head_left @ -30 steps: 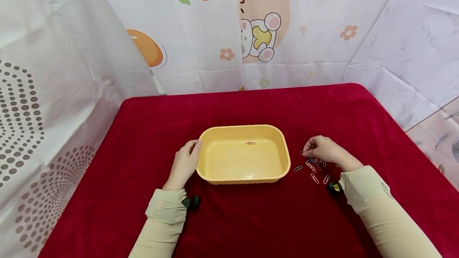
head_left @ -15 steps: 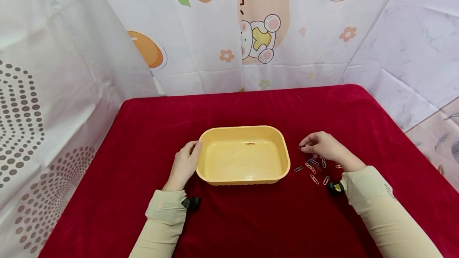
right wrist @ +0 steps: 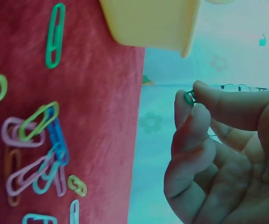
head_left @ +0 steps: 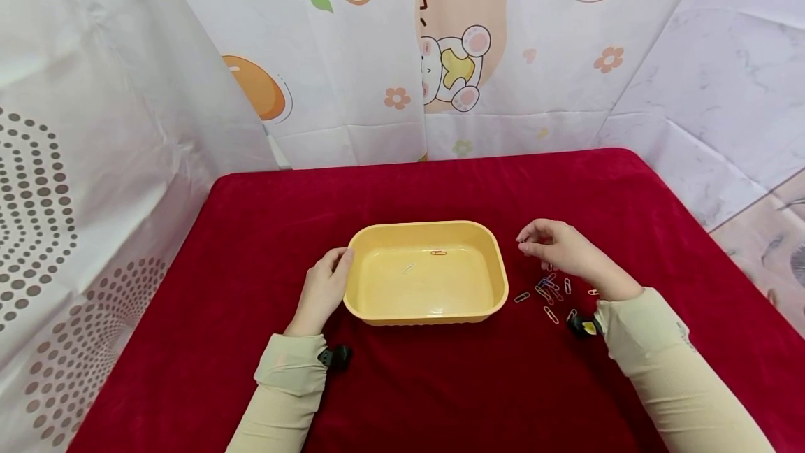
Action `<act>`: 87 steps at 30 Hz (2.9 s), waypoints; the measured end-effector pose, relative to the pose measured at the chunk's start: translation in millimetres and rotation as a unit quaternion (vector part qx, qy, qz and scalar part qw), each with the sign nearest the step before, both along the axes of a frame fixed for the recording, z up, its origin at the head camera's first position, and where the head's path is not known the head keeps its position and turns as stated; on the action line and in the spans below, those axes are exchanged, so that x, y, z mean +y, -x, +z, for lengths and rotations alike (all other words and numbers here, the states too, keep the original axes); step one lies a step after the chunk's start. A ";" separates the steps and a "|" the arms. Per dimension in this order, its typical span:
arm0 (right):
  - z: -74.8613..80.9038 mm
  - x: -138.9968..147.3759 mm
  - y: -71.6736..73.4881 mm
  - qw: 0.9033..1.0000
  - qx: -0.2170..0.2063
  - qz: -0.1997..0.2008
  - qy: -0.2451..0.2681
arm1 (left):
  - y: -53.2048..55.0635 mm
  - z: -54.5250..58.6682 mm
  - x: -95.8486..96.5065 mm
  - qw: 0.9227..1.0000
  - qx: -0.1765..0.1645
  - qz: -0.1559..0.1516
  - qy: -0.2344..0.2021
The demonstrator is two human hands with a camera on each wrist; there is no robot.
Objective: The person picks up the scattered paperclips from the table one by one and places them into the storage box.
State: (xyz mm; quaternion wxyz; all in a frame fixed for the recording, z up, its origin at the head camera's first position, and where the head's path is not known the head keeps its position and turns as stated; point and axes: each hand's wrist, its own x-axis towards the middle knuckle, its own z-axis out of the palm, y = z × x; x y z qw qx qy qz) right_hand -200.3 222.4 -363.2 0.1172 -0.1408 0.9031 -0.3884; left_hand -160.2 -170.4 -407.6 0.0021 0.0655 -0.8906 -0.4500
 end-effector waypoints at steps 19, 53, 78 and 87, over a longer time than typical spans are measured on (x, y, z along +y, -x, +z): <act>35.2 -24.7 8.9 0.999 -0.011 0.002 0.036 | 0.1 -0.8 -0.3 1.000 0.000 -0.001 -0.003; 32.8 -91.2 38.5 0.987 -0.091 0.060 0.114 | 1.9 -2.3 -1.2 1.000 -0.002 0.001 -0.004; 13.2 -127.1 45.5 0.979 -0.121 0.089 0.134 | 1.2 -2.8 -1.8 1.000 0.000 -0.001 -0.002; 6.2 -128.4 45.9 0.980 -0.135 0.107 0.105 | 2.2 -2.2 -1.8 1.000 -0.005 -0.001 -0.004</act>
